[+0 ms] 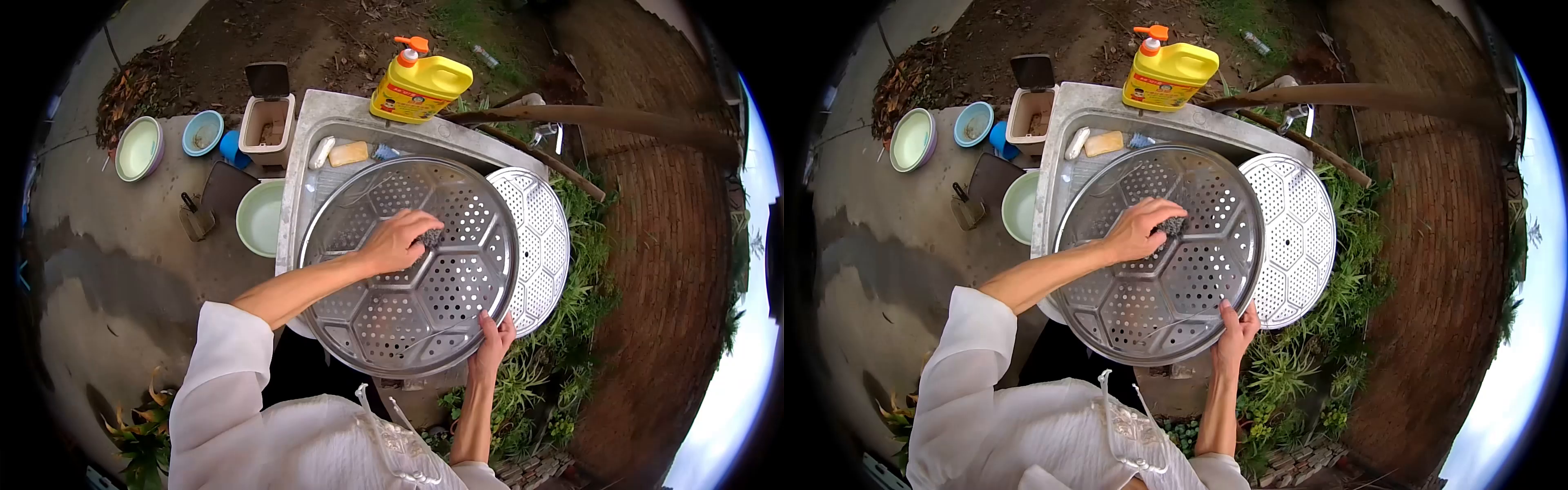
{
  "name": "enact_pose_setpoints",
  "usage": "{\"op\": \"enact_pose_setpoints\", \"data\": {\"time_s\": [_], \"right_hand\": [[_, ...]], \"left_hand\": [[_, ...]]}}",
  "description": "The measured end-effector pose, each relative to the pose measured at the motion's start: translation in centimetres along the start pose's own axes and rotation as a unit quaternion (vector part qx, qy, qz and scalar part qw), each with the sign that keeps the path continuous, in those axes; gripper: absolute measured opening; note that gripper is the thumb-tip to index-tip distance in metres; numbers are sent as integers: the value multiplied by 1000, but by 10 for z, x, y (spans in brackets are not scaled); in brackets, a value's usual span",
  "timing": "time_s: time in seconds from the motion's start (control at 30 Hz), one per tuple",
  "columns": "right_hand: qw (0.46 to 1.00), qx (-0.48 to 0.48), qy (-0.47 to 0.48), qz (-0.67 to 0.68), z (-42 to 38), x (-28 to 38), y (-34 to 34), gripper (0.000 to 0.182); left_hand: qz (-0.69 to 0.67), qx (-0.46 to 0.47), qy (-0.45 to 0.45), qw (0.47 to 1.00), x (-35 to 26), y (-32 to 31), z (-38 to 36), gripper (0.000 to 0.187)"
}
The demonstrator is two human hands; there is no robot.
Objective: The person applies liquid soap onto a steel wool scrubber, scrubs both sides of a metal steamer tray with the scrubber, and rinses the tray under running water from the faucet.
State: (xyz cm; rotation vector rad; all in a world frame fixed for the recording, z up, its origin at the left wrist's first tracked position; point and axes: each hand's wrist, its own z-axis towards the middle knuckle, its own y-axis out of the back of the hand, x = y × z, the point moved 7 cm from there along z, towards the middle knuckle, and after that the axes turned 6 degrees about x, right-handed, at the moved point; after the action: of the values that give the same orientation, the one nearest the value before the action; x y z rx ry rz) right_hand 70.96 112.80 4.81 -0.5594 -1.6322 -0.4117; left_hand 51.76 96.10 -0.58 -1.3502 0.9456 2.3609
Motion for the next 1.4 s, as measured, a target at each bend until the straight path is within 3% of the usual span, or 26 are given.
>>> {"op": "enact_pose_setpoints", "data": {"time_s": [0.03,0.1,0.13,0.17,0.23,0.3,0.33,0.37,0.43,0.47,0.5,0.57,0.63,0.7,0.77,0.83,0.87,0.93,0.97,1.03,1.1,1.13,1.17,1.27,1.33,1.4], "right_hand": [[1000,1,-5,15,1,1,0,28],[999,-2,32,-7,2,31,-11,24],[999,0,47,-28,0,53,-20,24],[997,3,60,-50,-6,75,-28,24],[987,50,109,-110,-22,106,-47,31],[904,156,267,-296,-47,141,-74,42],[854,223,329,-335,-62,158,-94,46],[800,267,380,-380,-77,163,-111,49],[684,325,473,-450,-110,164,-140,52],[644,334,500,-473,-122,162,-146,48],[616,341,527,-476,-130,157,-150,49],[575,359,537,-503,-143,145,-153,51],[567,381,537,-494,-148,129,-151,51],[554,411,514,-510,-147,106,-142,53],[612,396,481,-487,-135,88,-122,53],[651,337,441,-518,-124,63,-92,52],[671,301,435,-520,-121,51,-77,54],[722,245,408,-503,-117,40,-50,59],[720,238,408,-509,-122,33,-40,59],[848,24,357,-390,-118,38,9,57],[963,-140,187,-133,-107,23,50,56],[988,-142,61,-11,-96,1,67,57],[979,-158,34,122,-80,-16,81,53],[971,-211,103,48,-44,-5,119,51],[961,-239,135,-44,-24,44,125,47],[961,-170,186,-112,14,81,123,40]], "left_hand": [[-84,-82,73,990,13,19,-6,42],[-271,-191,240,912,47,51,-33,34],[-477,-192,331,791,44,59,-41,31],[-495,-171,353,775,35,70,-44,32],[-526,-92,355,767,7,99,-44,52],[-600,-100,370,702,-36,128,-37,65],[-615,-79,360,697,-52,143,-33,68],[-644,-116,346,672,-63,162,-36,73],[-586,-187,364,699,-112,187,-37,69],[-549,-203,380,716,-104,196,-51,60],[-508,-220,394,734,-86,209,-69,51],[-520,-152,421,728,-63,210,-98,43],[-523,-182,438,708,-33,202,-130,53],[-593,-197,392,675,-19,181,-148,57],[-646,-171,348,657,-11,155,-156,71],[-652,-158,305,676,-6,136,-163,76],[-681,-146,290,656,-8,124,-163,77],[-640,-182,326,671,21,111,-179,78],[-620,-197,333,683,34,108,-185,78],[-614,-189,327,693,39,102,-182,79],[-648,-150,316,677,28,90,-173,79],[-634,-145,325,686,32,86,-172,79],[-634,-126,331,687,26,80,-167,79],[-625,-110,354,687,24,62,-149,76],[-629,-90,385,669,24,46,-139,78],[-626,-84,409,659,16,29,-125,76]]}}
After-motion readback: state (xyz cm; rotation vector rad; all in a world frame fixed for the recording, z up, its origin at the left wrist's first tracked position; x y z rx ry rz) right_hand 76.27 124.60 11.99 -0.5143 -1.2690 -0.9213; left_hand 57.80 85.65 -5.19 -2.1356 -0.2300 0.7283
